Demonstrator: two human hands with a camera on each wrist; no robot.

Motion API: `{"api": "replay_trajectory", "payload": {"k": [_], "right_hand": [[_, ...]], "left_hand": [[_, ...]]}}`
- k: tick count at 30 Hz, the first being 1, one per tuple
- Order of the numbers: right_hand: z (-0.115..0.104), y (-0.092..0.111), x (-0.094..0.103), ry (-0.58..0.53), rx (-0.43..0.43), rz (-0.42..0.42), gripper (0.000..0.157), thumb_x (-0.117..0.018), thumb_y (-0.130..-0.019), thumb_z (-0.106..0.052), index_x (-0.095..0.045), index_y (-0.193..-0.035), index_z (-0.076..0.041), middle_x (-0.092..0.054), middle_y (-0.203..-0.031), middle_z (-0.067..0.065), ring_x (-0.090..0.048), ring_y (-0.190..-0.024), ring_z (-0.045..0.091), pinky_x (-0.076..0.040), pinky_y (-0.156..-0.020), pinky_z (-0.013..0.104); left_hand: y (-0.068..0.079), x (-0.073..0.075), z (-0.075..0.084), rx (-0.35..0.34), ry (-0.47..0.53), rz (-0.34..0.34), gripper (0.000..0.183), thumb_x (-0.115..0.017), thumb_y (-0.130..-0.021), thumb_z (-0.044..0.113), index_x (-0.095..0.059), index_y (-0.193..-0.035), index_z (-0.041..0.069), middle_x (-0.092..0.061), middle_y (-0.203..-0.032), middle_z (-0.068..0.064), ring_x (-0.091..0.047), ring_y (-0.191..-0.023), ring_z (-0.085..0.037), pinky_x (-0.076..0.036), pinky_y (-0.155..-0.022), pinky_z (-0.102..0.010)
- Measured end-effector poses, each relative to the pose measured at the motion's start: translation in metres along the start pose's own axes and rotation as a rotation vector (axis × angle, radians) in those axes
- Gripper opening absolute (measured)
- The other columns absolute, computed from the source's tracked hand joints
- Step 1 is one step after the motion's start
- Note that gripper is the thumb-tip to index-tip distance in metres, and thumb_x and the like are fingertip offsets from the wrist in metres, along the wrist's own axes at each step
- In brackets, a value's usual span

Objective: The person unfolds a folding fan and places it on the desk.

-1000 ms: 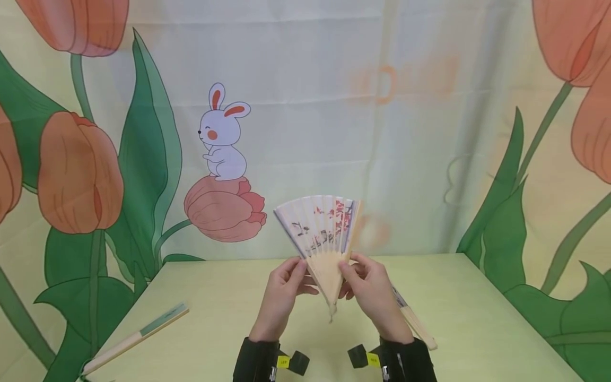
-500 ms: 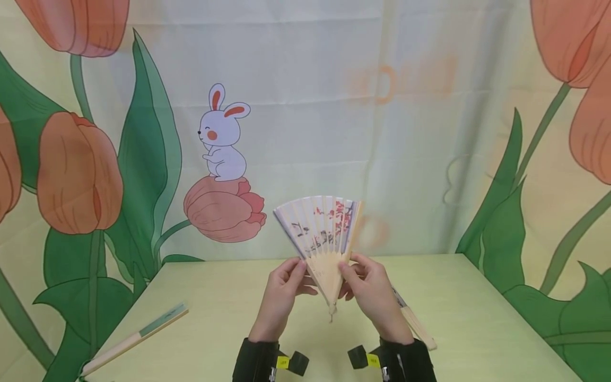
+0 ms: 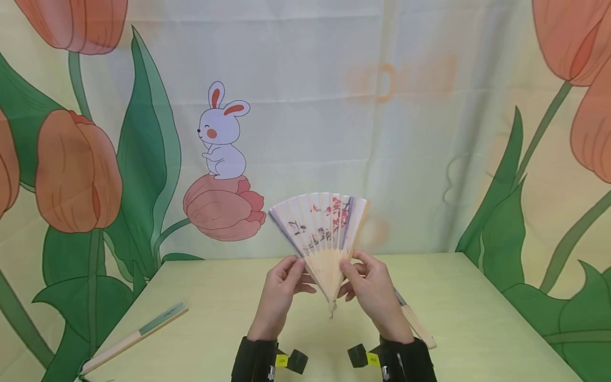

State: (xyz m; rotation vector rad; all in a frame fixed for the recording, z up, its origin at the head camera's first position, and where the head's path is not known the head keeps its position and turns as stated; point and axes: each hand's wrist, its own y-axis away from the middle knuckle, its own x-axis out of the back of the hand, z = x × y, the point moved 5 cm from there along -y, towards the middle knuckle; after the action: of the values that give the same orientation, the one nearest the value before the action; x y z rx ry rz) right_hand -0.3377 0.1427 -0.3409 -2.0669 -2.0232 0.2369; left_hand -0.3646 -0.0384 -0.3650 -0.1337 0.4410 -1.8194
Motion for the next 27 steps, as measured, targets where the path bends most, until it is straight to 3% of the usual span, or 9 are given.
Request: {"api": "replay_trajectory", "payload": {"k": [6, 14, 21, 27], "right_hand": [[-0.0023, 0.0006, 0.0016, -0.017, -0.001, 0.016, 0.024, -0.063, -0.097, -0.019, -0.059, -0.115, -0.003, -0.072, -0.085, 0.015, -0.069, -0.063, 0.032, -0.054, -0.054, 0.031], [-0.0036, 0.0010, 0.0028, 0.000, 0.004, 0.037, 0.022, -0.064, -0.096, -0.019, -0.059, -0.108, -0.001, -0.070, -0.090, 0.014, -0.069, -0.068, 0.030, -0.053, -0.060, 0.030], [-0.0030, -0.0005, 0.0070, -0.011, 0.013, 0.102, 0.018, -0.065, -0.096, -0.015, -0.057, -0.096, 0.002, -0.058, -0.074, 0.015, -0.058, -0.052, 0.023, -0.044, -0.049, 0.024], [-0.0017, -0.0013, 0.0095, -0.113, -0.014, 0.129, 0.022, -0.064, -0.096, -0.016, -0.054, -0.098, 0.004, -0.054, -0.067, 0.012, -0.055, -0.046, 0.020, -0.039, -0.045, 0.022]], "left_hand": [[0.0004, 0.0025, 0.0009, -0.012, 0.005, 0.032, 0.039, -0.055, -0.101, 0.033, -0.059, -0.125, 0.002, -0.068, -0.107, -0.015, -0.069, -0.092, -0.027, -0.056, -0.074, -0.036], [0.0006, 0.0037, 0.0011, -0.013, 0.013, 0.046, 0.040, -0.055, -0.100, 0.033, -0.059, -0.126, 0.003, -0.068, -0.109, -0.015, -0.069, -0.092, -0.026, -0.057, -0.072, -0.036], [0.0005, 0.0047, 0.0001, -0.016, 0.033, 0.052, 0.039, -0.056, -0.100, 0.032, -0.059, -0.125, 0.002, -0.068, -0.109, -0.016, -0.068, -0.094, -0.029, -0.057, -0.071, -0.037], [-0.0004, 0.0051, 0.0003, -0.018, 0.031, 0.049, 0.039, -0.056, -0.100, 0.031, -0.058, -0.128, 0.004, -0.068, -0.112, -0.016, -0.068, -0.096, -0.028, -0.057, -0.072, -0.036]]}}
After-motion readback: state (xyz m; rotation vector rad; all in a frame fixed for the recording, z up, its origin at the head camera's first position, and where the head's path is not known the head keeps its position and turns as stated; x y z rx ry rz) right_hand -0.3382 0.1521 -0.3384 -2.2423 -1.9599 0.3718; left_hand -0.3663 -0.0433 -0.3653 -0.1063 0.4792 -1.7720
